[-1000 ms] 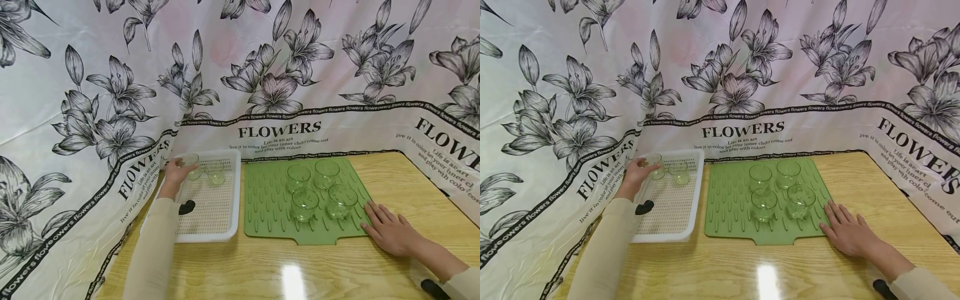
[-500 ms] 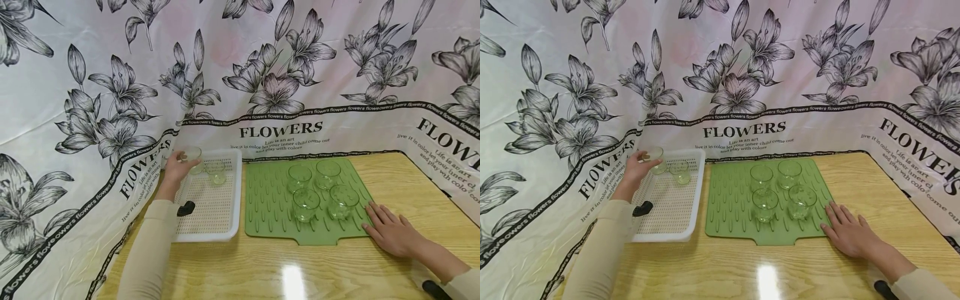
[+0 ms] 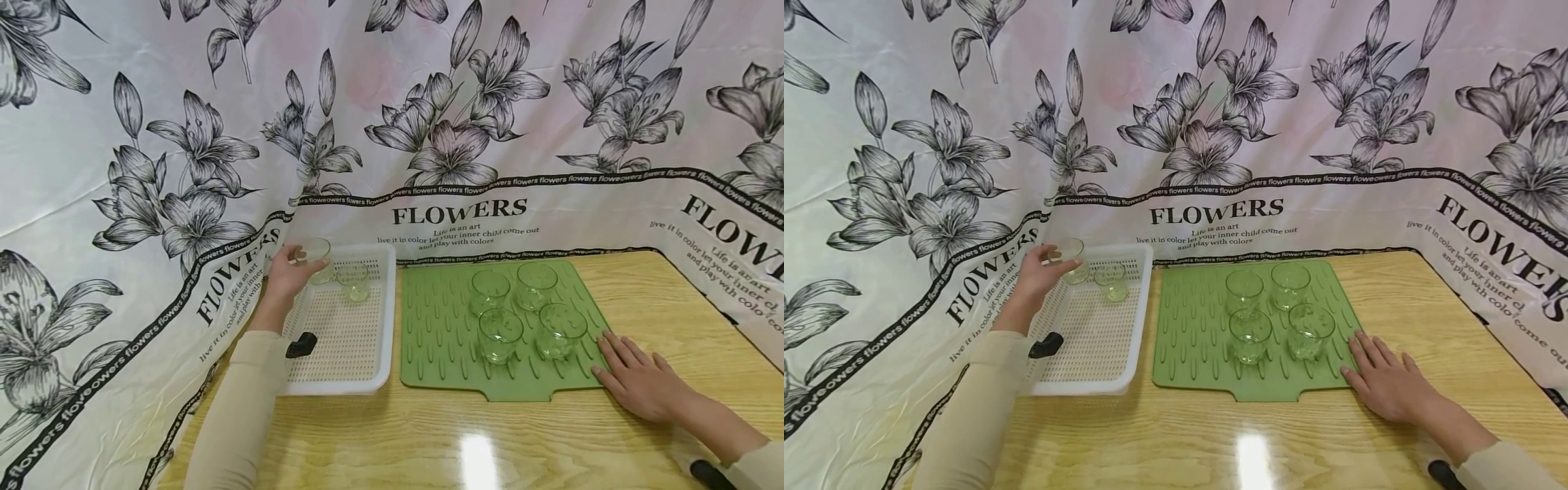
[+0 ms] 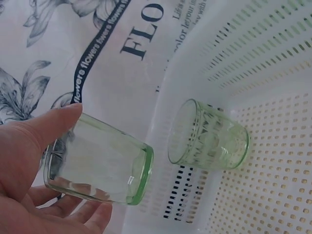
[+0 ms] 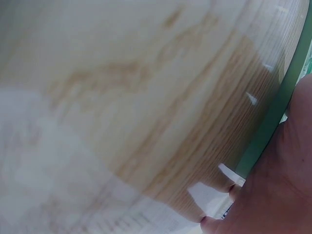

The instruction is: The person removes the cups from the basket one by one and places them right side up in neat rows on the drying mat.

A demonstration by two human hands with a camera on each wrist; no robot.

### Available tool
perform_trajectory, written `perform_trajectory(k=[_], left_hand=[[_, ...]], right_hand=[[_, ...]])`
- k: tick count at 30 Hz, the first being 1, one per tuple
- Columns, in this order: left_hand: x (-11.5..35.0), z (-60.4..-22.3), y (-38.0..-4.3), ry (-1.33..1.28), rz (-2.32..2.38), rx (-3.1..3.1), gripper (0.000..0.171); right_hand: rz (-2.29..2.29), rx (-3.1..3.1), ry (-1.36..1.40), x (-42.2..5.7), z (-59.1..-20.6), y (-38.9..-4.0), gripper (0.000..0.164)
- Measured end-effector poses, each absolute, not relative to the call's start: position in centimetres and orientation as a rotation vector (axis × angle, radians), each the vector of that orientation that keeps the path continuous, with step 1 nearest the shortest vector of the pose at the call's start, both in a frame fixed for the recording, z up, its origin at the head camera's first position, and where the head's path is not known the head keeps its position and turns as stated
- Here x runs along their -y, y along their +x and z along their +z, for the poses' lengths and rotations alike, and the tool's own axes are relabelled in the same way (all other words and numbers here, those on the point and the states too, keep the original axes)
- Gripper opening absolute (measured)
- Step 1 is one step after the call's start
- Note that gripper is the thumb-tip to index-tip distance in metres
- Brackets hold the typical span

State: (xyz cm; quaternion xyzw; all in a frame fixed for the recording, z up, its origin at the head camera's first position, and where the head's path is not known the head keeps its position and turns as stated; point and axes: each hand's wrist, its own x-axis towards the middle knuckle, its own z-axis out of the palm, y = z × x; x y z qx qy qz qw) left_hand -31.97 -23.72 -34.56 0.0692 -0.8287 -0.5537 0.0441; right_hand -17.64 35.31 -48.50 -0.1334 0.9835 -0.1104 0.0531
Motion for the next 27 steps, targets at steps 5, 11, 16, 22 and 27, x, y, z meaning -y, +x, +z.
perform_trajectory(k=[5, 11, 16, 22, 27], left_hand=[[23.3, -34.0, -31.3, 0.189, -1.702, 2.52, 0.086], [22.6, -33.8, -30.6, 0.175, -1.675, 2.503, 0.085], [21.8, -33.7, -30.1, 0.149, -1.678, 2.483, 0.084], [20.7, -33.3, -29.4, 0.101, -1.717, 2.472, 0.083], [19.9, -33.2, -29.0, 0.066, -1.734, 2.459, 0.081]], right_hand=[[-0.33, -2.994, -0.409, -35.4, -48.6, -17.7, 0.072], [-0.363, -2.983, -0.404, -35.4, -48.8, -17.6, 0.073], [-0.37, -2.982, -0.406, -35.4, -48.8, -17.6, 0.073], [-0.357, -2.987, -0.407, -35.4, -48.6, -17.5, 0.072], [-0.347, -2.99, -0.408, -35.2, -48.2, -17.5, 0.071]])
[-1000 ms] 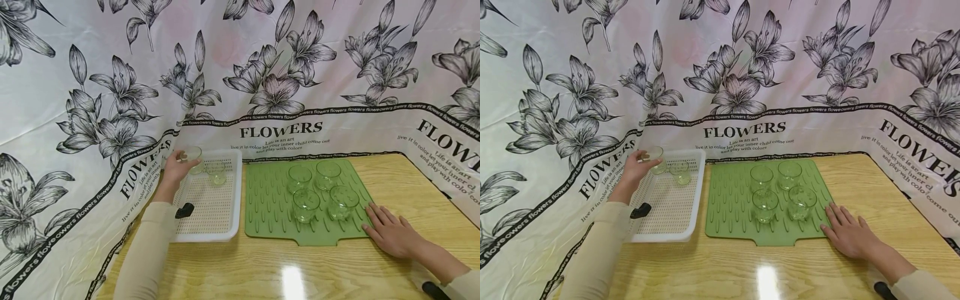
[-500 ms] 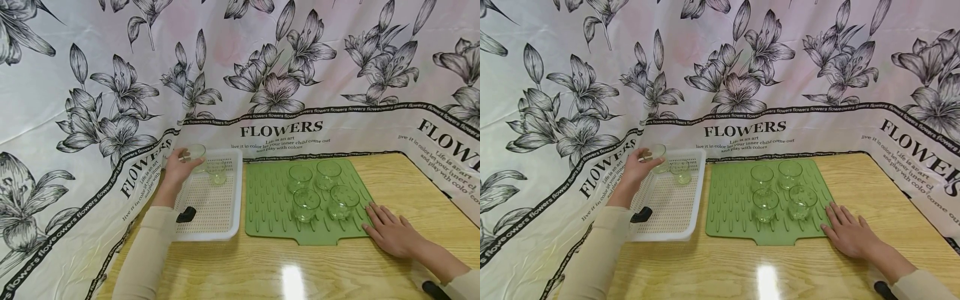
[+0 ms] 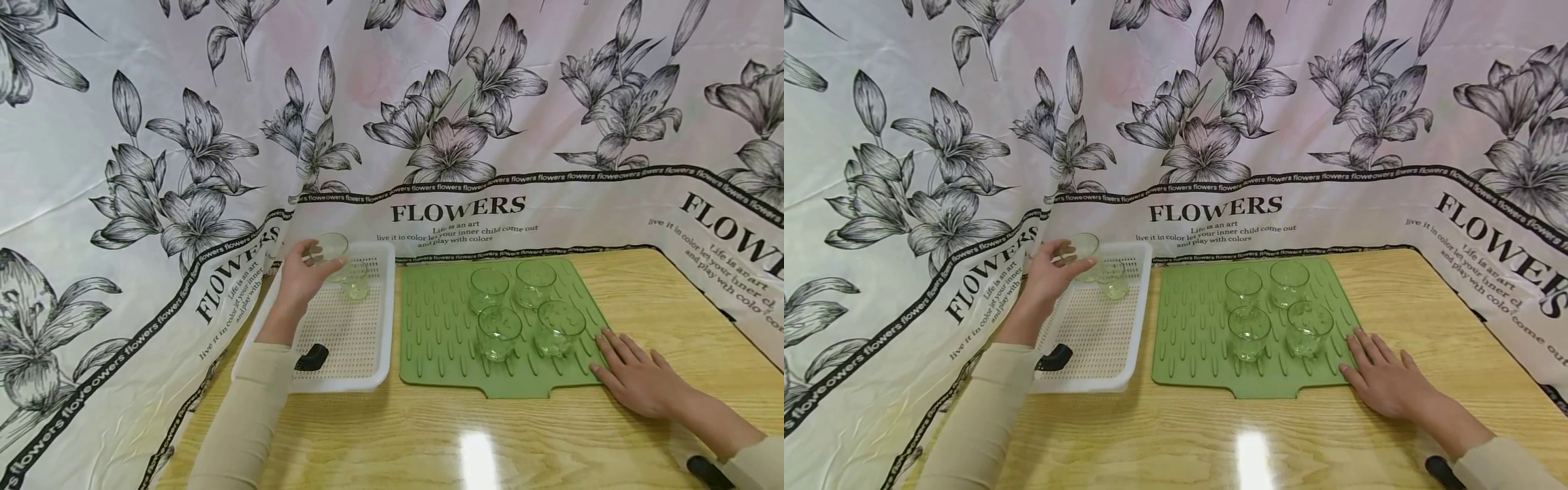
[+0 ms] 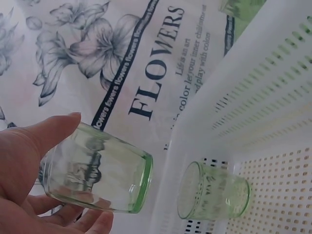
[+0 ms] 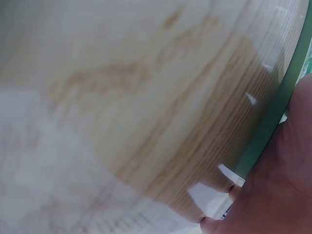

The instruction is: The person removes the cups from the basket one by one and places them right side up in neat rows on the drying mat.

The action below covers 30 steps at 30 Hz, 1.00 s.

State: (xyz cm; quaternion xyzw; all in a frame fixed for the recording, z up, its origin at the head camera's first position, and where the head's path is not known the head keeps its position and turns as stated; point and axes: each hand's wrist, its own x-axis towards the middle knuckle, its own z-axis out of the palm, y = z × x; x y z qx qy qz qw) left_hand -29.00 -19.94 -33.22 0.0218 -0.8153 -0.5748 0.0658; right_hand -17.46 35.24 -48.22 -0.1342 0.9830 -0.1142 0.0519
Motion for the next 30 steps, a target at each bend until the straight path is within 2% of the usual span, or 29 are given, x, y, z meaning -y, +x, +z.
perform_trajectory(k=[30], left_hand=[[13.9, -33.5, -27.4, -0.083, -1.746, 2.51, 0.079]], right_hand=[[-0.333, -2.99, -0.416, -35.5, -48.7, -17.7, 0.072]])
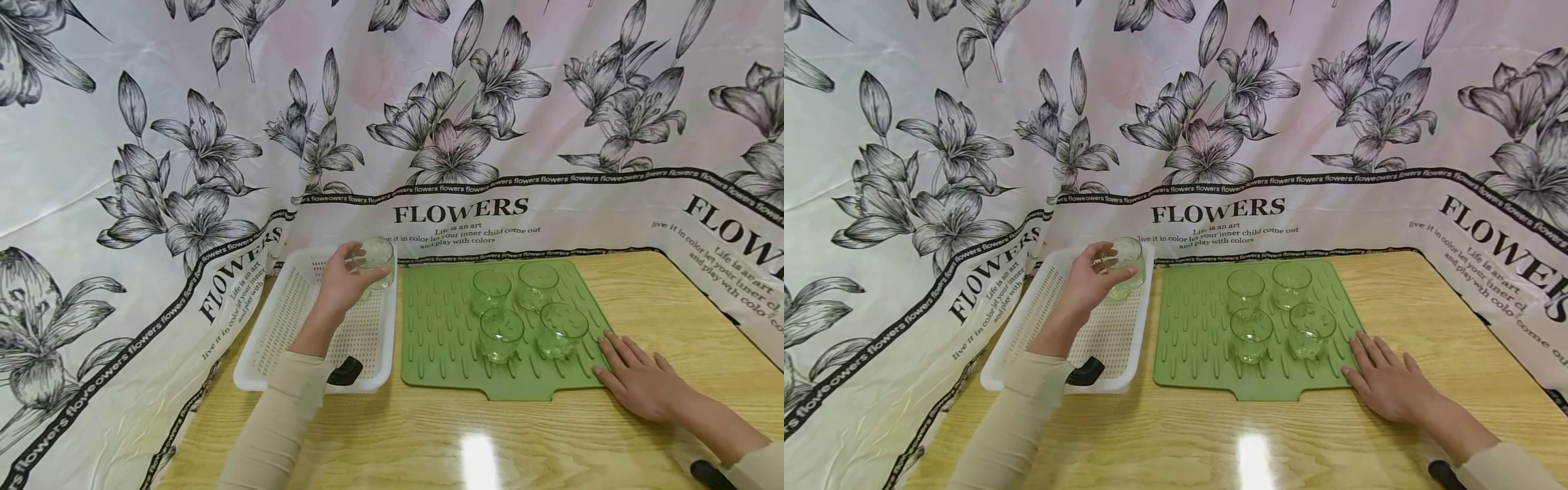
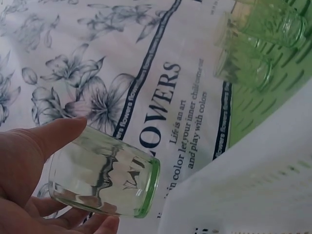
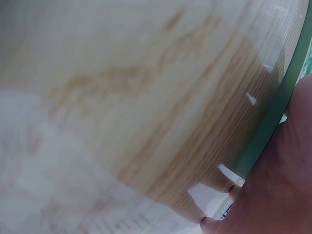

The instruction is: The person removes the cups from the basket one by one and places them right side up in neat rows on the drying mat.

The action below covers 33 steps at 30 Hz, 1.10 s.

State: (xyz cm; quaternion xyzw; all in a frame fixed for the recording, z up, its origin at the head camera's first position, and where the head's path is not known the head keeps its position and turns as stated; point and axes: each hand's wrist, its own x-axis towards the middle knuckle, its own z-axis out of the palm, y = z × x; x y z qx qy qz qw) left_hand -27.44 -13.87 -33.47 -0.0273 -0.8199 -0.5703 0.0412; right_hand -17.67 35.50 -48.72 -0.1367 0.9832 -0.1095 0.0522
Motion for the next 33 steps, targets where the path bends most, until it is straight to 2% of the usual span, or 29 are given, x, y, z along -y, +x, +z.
perform_trajectory(k=[20, 33], left_hand=[[8.2, -34.7, -26.7, -0.226, -1.91, 2.498, 0.083], [5.4, -35.7, -27.1, -0.153, -2.007, 2.426, 0.085]], right_hand=[[-0.361, -2.983, -0.407, -35.5, -48.8, -17.6, 0.072], [-0.369, -2.98, -0.401, -35.6, -49.0, -17.7, 0.073]])
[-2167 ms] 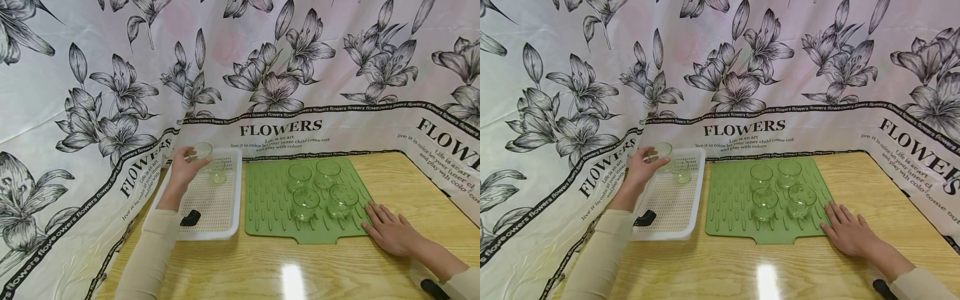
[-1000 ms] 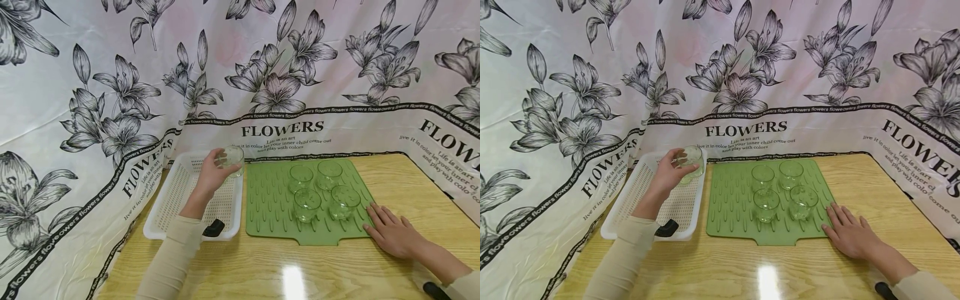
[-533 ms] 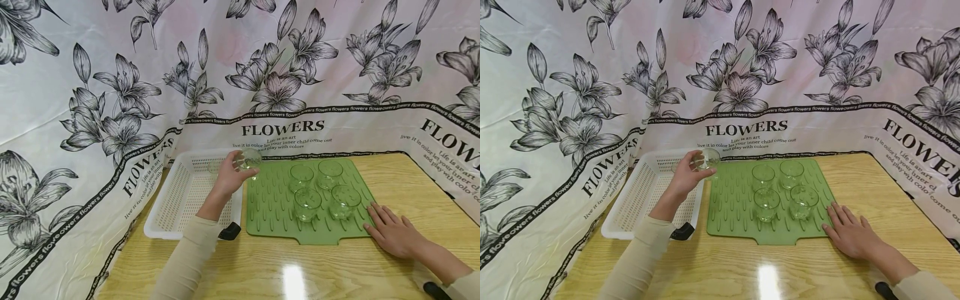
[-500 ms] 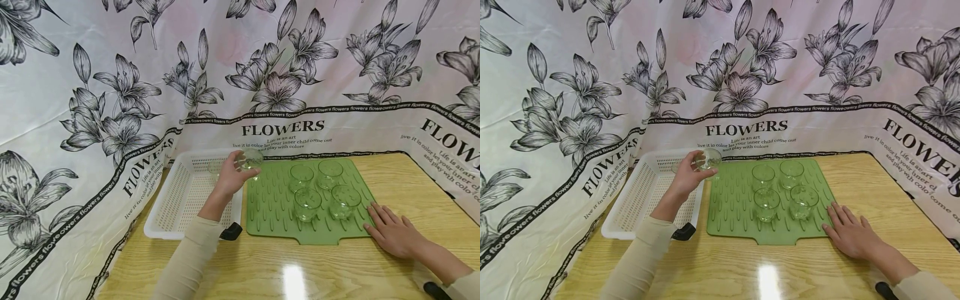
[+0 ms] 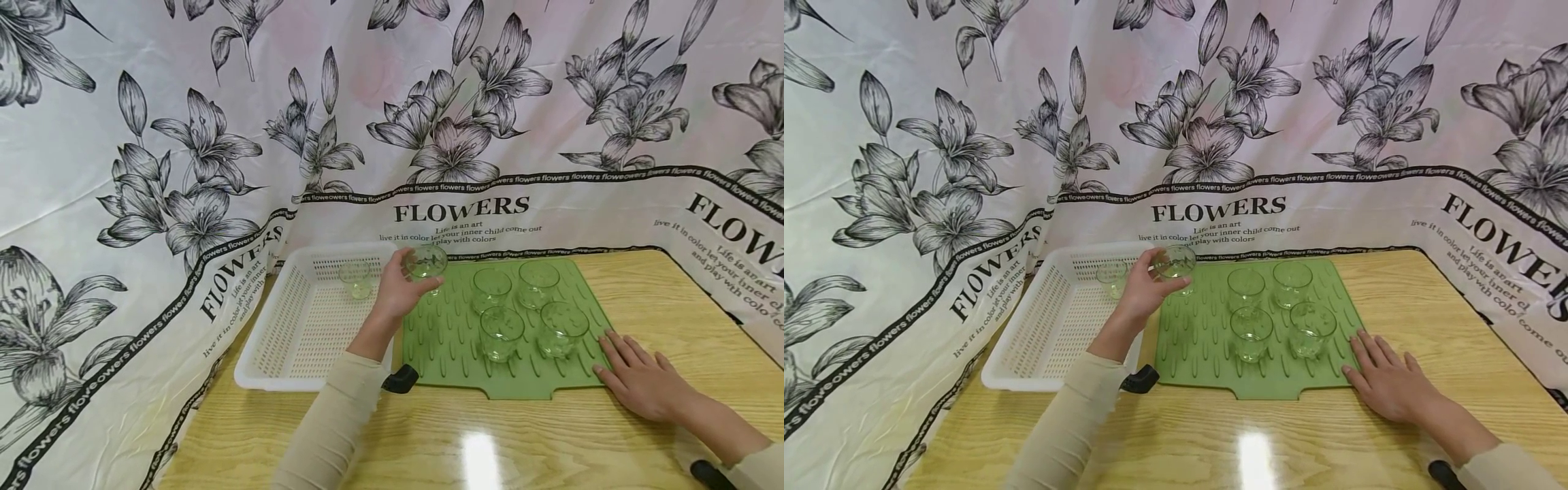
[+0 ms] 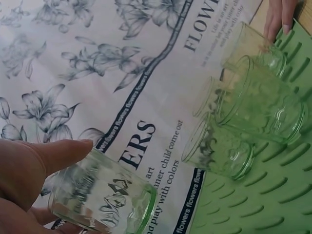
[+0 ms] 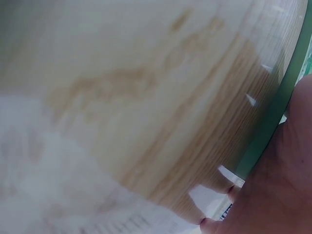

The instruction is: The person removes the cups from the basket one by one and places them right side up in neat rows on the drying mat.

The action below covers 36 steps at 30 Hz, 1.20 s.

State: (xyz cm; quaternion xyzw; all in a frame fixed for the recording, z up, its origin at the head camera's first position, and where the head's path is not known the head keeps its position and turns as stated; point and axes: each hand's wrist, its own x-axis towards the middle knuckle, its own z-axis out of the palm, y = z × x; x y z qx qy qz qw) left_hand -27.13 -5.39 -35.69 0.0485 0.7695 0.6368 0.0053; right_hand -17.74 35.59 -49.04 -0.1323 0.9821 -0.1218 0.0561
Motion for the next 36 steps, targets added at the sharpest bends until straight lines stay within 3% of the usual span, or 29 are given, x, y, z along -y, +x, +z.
perform_trajectory(k=[13, 25, 36], left_hand=[[2.4, -37.3, -27.8, 0.063, 2.023, -2.427, 0.087], [-1.0, -39.6, -28.0, -0.253, 2.145, -2.47, 0.088], [-1.9, -42.7, -28.7, -0.383, 2.353, -2.352, 0.081]], right_hand=[[-0.376, -2.976, -0.392, -35.6, -48.9, -17.5, 0.073], [-0.389, -2.97, -0.395, -35.7, -48.8, -17.6, 0.073], [-0.398, -2.969, -0.402, -35.6, -48.4, -17.5, 0.072]])
